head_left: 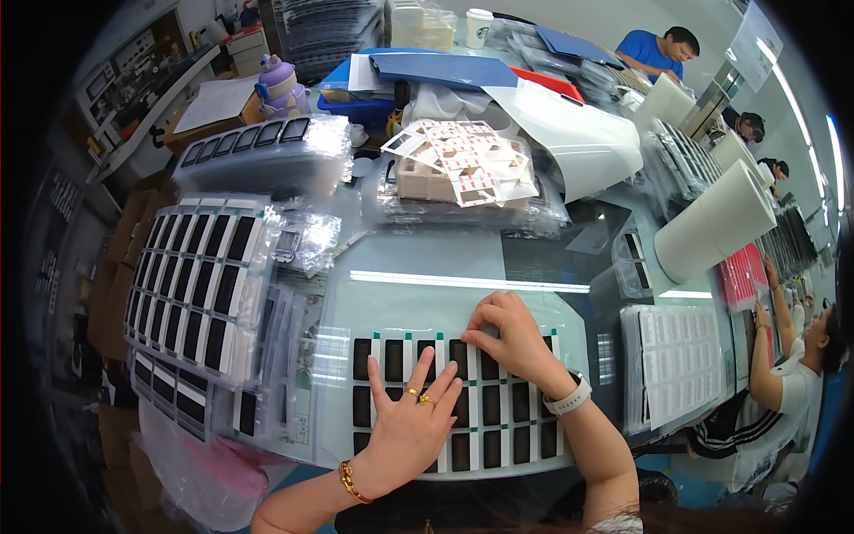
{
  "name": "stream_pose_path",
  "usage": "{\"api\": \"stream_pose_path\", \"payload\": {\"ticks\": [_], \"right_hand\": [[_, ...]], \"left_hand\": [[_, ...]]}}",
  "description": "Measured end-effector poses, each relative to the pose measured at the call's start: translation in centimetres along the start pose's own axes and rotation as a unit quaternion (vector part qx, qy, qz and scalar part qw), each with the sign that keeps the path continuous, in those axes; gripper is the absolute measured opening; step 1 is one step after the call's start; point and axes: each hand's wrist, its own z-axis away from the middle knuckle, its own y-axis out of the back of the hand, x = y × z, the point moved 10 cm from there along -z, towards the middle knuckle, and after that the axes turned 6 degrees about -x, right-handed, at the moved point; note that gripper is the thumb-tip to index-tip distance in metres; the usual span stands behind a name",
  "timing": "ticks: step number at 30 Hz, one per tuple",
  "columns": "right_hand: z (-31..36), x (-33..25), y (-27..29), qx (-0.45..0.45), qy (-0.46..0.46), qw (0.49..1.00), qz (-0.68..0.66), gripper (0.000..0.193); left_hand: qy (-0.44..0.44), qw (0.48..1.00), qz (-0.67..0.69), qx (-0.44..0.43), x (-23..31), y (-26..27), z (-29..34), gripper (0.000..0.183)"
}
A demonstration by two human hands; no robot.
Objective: Peeling small rectangular labels from a sheet and carefully applying them to individual electronic components inside a grid tray.
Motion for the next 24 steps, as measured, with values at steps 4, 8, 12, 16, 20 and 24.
{"api": "stream_pose_path", "payload": {"ticks": [4,8,12,16,20,24], "right_hand": [[0.3,-0.7,0.1,0.018,0.047,0.998,0.023,0.014],[-0.2,0.6,0.7,0.027,0.009,1.000,-0.007,0.014],[-0.1,1.8,2.5,0.046,-0.063,0.989,-0.122,0.015],[3.0,1.8,6.5,0.089,-0.060,0.989,-0.097,0.016],[7.8,4.1,9.3,0.161,-0.082,0.984,0.002,0.016],[9.5,6.7,8.5,0.162,-0.087,0.977,0.110,0.015]], "left_hand": [[-0.007,1.000,-0.016,0.004,0.0,-0.1,-0.1,0.041],[-0.015,0.999,-0.036,0.027,0.2,0.2,-0.2,0.038],[-0.016,0.999,0.002,0.034,0.1,0.3,0.0,0.038],[0.002,0.994,0.084,0.069,-1.8,1.1,2.7,0.048],[0.089,0.971,0.173,0.142,-6.0,1.9,8.5,0.048],[0.118,0.966,0.161,0.162,-7.1,0.8,12.1,0.045]]}}
